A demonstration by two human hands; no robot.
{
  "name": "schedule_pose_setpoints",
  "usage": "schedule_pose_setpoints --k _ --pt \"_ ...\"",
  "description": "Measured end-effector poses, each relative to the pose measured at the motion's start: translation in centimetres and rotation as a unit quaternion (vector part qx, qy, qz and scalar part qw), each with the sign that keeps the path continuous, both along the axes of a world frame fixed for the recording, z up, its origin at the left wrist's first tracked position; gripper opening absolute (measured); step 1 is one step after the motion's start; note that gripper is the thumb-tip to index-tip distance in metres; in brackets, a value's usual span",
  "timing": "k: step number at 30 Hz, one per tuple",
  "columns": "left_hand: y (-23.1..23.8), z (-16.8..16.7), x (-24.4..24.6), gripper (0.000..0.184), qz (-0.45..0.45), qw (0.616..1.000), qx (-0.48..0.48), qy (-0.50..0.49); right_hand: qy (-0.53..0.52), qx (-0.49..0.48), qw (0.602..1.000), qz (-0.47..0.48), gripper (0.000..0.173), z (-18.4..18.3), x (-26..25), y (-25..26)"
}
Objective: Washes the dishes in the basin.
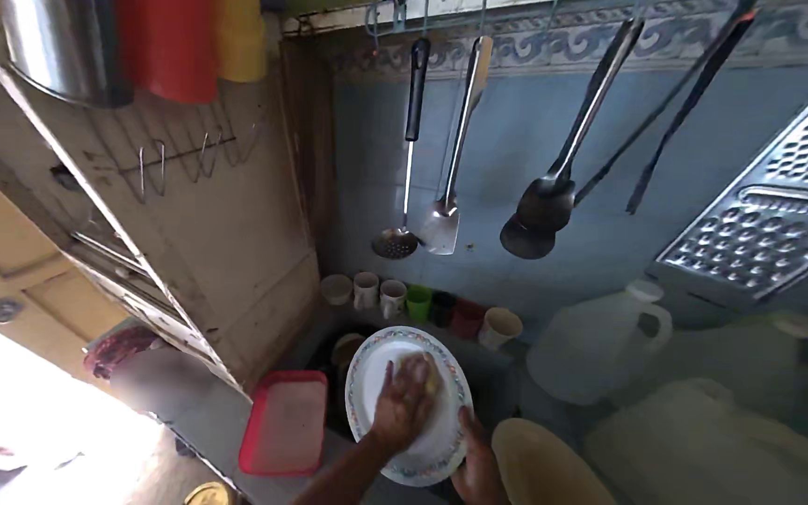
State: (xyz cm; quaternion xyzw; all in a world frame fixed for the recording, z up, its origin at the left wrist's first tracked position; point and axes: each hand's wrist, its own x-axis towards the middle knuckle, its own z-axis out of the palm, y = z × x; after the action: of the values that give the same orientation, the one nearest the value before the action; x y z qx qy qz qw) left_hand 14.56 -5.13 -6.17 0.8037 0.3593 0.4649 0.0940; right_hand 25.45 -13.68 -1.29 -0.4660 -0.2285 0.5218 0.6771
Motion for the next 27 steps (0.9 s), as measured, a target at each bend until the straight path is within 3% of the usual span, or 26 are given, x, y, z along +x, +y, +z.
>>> schedule_pose_setpoints --k 3,5,8,10,14,16,19,21,23,27 --pt "1.5 0.5 -0.8 0.045 0.054 0.995 -0.086 -0.001 0.005 -0.017 1.000 -0.015 0.032 -0.1 -0.5 -0.1" --pt "0.0 1.6 -0.3 0.049 0.027 0.993 -0.118 0.001 0.000 -0.008 1.000 -0.012 0.033 -0.2 -0.7 0.0" --pt "-1.9 1.5 0.7 0.051 -0.019 1.000 -0.012 0.014 0.014 -0.002 1.000 -0.025 0.031 0.0 -0.7 0.0" --pt "-0.8 0.7 0.4 0.050 -0.003 0.999 0.029 0.026 0.016 0.002 1.000 -0.024 0.034 0.0 -0.6 -0.1" --pt "1.5 0.3 -0.5 0.051 0.069 0.995 -0.077 0.003 0.002 0.008 1.000 -0.023 0.033 -0.3 -0.9 -0.2" --pt "0.1 0.8 0.1 0.057 0.031 0.991 -0.128 -0.018 -0.005 0.013 1.000 -0.014 0.035 -0.3 -1.0 -0.1" --pt "-2.4 0.4 1.2 0.058 -0.066 0.997 -0.019 -0.024 -0.016 0.009 1.000 -0.021 0.034 0.0 -1.1 0.3" --pt "-1.3 -0.2 0.9 0.052 -0.086 0.995 0.059 0.000 -0.015 0.010 0.999 -0.026 0.032 0.5 -0.9 0.2" --pt "0.8 -0.6 -0.5 0.050 -0.048 0.998 0.023 0.024 -0.013 0.013 1.000 -0.022 0.035 0.7 -0.7 -0.4" --pt "4.2 -1.7 -1.3 0.059 0.136 0.979 -0.150 -0.017 -0.002 0.022 0.999 -0.025 0.034 0.1 -0.9 -0.8"
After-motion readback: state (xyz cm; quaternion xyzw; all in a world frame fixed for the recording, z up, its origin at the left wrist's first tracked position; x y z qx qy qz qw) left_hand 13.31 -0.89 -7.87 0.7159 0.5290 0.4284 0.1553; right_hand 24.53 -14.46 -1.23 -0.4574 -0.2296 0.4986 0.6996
